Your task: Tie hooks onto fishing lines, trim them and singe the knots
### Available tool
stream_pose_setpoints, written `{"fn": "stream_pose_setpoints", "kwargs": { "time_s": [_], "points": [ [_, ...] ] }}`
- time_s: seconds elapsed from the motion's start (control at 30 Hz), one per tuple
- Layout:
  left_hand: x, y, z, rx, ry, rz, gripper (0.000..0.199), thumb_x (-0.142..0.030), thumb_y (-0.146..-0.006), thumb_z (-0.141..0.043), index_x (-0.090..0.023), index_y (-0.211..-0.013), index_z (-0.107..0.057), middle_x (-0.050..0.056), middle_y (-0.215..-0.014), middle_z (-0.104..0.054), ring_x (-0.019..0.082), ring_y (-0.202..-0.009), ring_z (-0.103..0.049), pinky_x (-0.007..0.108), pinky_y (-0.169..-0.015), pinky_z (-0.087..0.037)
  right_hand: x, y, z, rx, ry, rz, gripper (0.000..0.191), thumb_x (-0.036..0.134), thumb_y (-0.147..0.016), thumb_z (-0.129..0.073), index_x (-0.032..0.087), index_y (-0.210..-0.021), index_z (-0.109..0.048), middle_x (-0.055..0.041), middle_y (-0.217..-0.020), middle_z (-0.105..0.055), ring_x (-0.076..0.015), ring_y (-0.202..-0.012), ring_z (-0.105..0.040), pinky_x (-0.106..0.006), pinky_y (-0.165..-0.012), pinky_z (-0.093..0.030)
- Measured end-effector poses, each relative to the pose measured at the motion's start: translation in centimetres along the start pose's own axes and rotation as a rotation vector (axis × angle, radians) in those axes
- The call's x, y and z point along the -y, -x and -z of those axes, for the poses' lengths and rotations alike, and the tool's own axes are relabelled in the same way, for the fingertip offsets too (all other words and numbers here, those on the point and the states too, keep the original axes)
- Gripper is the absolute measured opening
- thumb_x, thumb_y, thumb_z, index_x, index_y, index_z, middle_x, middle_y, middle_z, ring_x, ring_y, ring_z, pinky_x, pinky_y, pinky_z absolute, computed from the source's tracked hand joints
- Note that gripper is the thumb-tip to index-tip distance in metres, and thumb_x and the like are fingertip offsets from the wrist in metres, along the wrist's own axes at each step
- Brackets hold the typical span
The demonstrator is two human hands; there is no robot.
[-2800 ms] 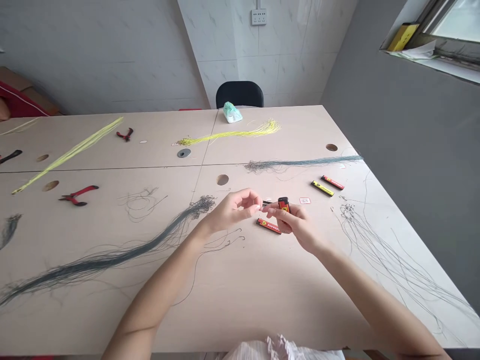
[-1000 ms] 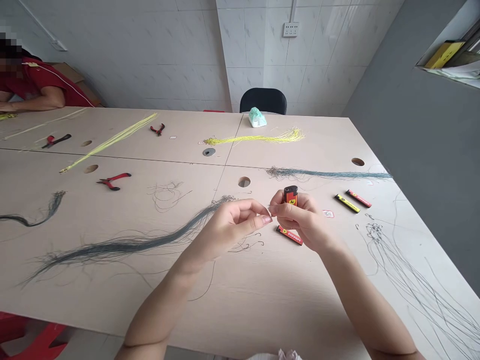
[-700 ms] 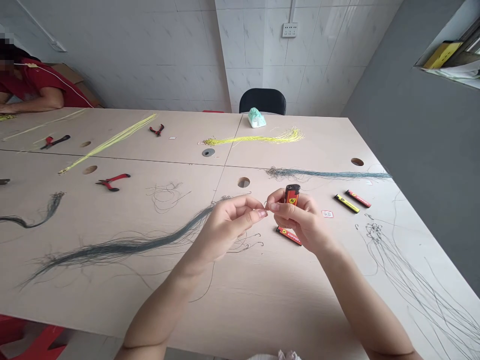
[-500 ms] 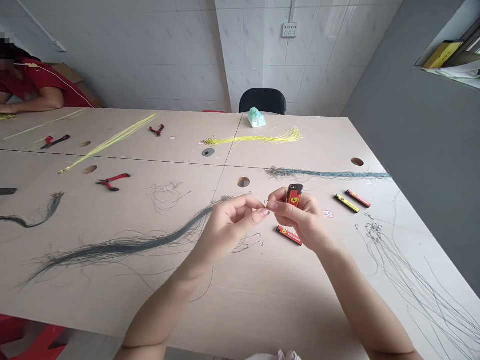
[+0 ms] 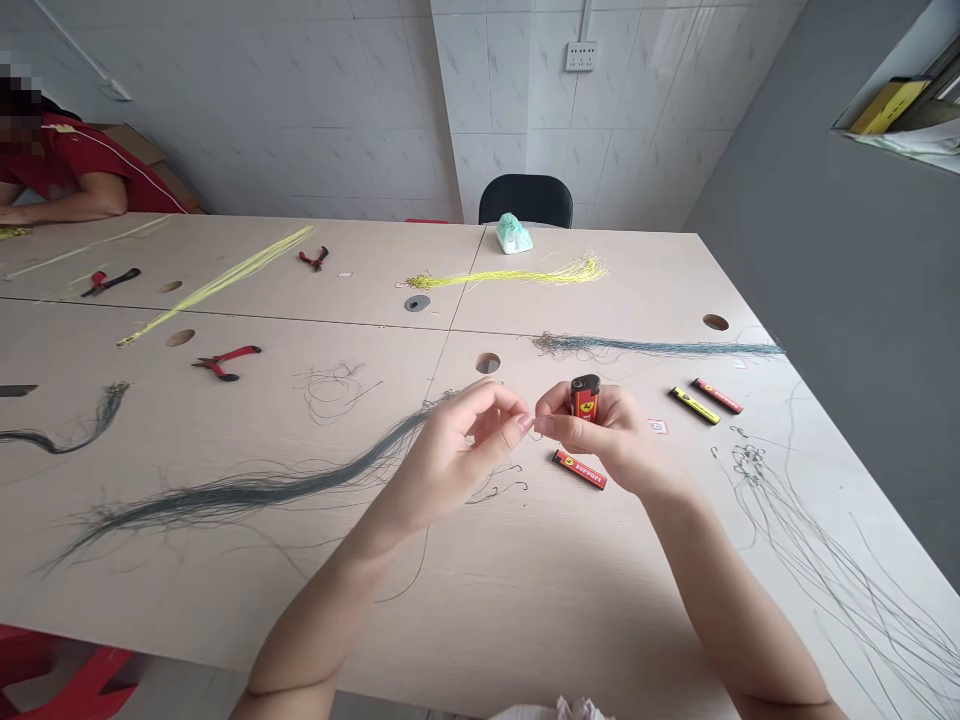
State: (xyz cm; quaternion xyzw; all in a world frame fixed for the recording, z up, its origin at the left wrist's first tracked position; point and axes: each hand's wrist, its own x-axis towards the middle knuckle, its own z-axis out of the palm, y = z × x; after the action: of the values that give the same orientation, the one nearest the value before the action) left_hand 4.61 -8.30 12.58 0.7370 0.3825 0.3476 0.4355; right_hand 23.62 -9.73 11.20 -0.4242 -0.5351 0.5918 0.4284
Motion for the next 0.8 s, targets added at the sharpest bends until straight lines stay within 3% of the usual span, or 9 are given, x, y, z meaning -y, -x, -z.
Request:
{"fn": "stream_pose_setpoints", "kwargs": {
  "time_s": [0.17,0.37,0.5,0.7,0.8],
  "points": [
    [0.1,0.4,-0.2,-0.004,-0.1,-0.083,0.016,-0.031,-0.098,-0.049,-0.022,-0.086,-0.054,-0.002,-0.08,-0.05,0.011,-0.07,-0.046,0.023,-0.063,-0.039,-0.3,-0.1,0.1,-0.023,-0.008,0.003,0.028,0.046,-0.08,-0.073,0.02,-0.073,-0.065,0.0061,-0.055,-0.032,-0.0083,-0.05,-0.026,-0.028,-0.049,-0.017],
    [0.1,0.4,-0.8,-0.233,0.061,-0.078,0.019,-0.034,-0.097,-0.052,-0.022,-0.083,-0.054,-0.002,-0.074,-0.048,0.01,-0.063,-0.042,0.025,-0.059,-0.037,-0.5,-0.1,0.4,-0.056,0.018,0.024,0.024,0.045,-0.078,-0.075,0.022,-0.081,-0.073,0.0044,-0.057,-0.038,-0.0094,-0.05,-0.028,-0.028,-0.048,-0.019],
    [0.5,0.2,-1.8,-0.367,0.228,-0.063,0.017,-0.039,-0.095,-0.056,-0.023,-0.088,-0.057,-0.004,-0.069,-0.047,0.01,-0.059,-0.04,0.024,-0.055,-0.036,-0.3,-0.2,-0.2,-0.081,0.009,0.036,0.026,0.046,-0.077,-0.076,0.02,-0.075,-0.071,0.0009,-0.066,-0.05,-0.0097,-0.054,-0.032,-0.028,-0.049,-0.022],
    [0.6,0.3,-3.2,-0.375,0.299,-0.112,0.011,-0.034,-0.098,-0.053,-0.025,-0.093,-0.055,-0.002,-0.093,-0.063,0.006,-0.054,-0.041,0.023,-0.054,-0.04,-1.0,-0.5,-1.6,-0.072,-0.156,0.049,0.028,0.047,-0.077,-0.076,0.021,-0.071,-0.067,0.006,-0.054,-0.036,-0.0078,-0.049,-0.021,-0.028,-0.048,-0.018],
    [0.7,0.2,-3.5,-0.389,0.279,-0.135,0.009,-0.032,-0.099,-0.049,-0.025,-0.094,-0.053,-0.002,-0.094,-0.064,0.005,-0.053,-0.042,0.022,-0.053,-0.041,-1.2,-0.5,-2.2,-0.127,-0.182,0.051,0.027,0.046,-0.078,-0.076,0.021,-0.072,-0.067,0.0073,-0.051,-0.03,-0.0079,-0.048,-0.019,-0.029,-0.048,-0.017]
  ]
}}
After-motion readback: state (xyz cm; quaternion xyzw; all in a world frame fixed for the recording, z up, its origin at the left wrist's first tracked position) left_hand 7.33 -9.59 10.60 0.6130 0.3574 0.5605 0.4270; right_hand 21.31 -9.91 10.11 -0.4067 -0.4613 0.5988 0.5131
